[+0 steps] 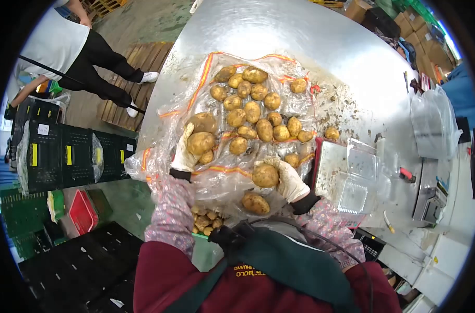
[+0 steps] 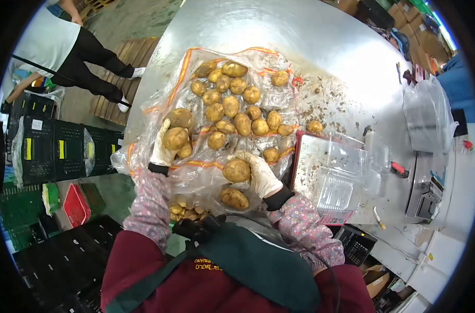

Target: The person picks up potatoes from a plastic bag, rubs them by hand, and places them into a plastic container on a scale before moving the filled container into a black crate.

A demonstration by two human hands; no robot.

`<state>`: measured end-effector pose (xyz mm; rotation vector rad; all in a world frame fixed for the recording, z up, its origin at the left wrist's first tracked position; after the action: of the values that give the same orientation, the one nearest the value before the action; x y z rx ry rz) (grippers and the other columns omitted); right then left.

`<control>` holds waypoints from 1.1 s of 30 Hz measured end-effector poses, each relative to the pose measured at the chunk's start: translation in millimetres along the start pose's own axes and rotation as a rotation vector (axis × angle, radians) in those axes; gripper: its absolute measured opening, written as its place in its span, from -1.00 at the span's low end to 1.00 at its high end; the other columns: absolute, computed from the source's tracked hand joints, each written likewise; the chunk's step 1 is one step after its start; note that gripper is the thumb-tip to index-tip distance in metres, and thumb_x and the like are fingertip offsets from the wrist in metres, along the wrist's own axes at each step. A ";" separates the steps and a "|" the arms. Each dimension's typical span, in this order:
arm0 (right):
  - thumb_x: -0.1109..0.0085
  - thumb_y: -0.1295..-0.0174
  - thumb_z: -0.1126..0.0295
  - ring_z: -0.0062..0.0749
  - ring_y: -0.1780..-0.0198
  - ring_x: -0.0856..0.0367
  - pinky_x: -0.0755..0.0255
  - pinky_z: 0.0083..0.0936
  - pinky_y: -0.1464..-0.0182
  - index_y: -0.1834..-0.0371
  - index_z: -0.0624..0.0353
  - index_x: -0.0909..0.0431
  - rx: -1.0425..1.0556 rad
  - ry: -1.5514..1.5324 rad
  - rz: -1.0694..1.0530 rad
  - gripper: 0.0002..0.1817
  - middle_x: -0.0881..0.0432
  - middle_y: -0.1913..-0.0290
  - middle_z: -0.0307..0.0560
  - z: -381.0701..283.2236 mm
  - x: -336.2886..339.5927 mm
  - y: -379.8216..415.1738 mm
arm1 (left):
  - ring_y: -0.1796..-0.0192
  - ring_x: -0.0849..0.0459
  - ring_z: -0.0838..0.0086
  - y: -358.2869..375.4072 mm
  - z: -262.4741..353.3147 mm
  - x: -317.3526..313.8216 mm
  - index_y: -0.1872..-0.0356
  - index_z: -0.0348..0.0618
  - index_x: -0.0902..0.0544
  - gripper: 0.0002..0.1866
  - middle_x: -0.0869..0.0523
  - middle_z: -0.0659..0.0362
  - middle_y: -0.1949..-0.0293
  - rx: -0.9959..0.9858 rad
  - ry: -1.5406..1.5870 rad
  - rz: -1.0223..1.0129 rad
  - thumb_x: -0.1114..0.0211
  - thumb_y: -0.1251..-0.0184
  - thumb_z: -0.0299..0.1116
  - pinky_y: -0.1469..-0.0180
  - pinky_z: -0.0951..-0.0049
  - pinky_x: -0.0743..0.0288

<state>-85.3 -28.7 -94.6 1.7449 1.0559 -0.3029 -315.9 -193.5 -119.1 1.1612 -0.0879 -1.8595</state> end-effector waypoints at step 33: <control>-0.41 -0.19 0.41 -0.45 -0.14 -0.58 -0.46 -0.47 -0.21 -0.30 0.29 -0.43 0.624 0.463 0.417 -0.39 -0.61 -0.15 -0.07 -148.2 171.2 254.7 | -0.19 -0.62 0.28 76.1 -155.1 -166.6 -0.23 -0.09 -0.50 -0.51 -0.62 0.09 -0.18 0.033 0.124 -0.090 -0.24 -0.41 -0.04 -0.26 0.17 -0.52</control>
<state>170.0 163.5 23.8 2.6348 0.9296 0.0561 -127.5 -59.3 -55.2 1.3193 0.0034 -1.8653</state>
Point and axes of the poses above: each hand's wrist, its own y-axis away from the middle knuckle, its own x-axis out of the back of the hand, z = x × y, the point moved 9 cm from there along -y, towards the middle knuckle
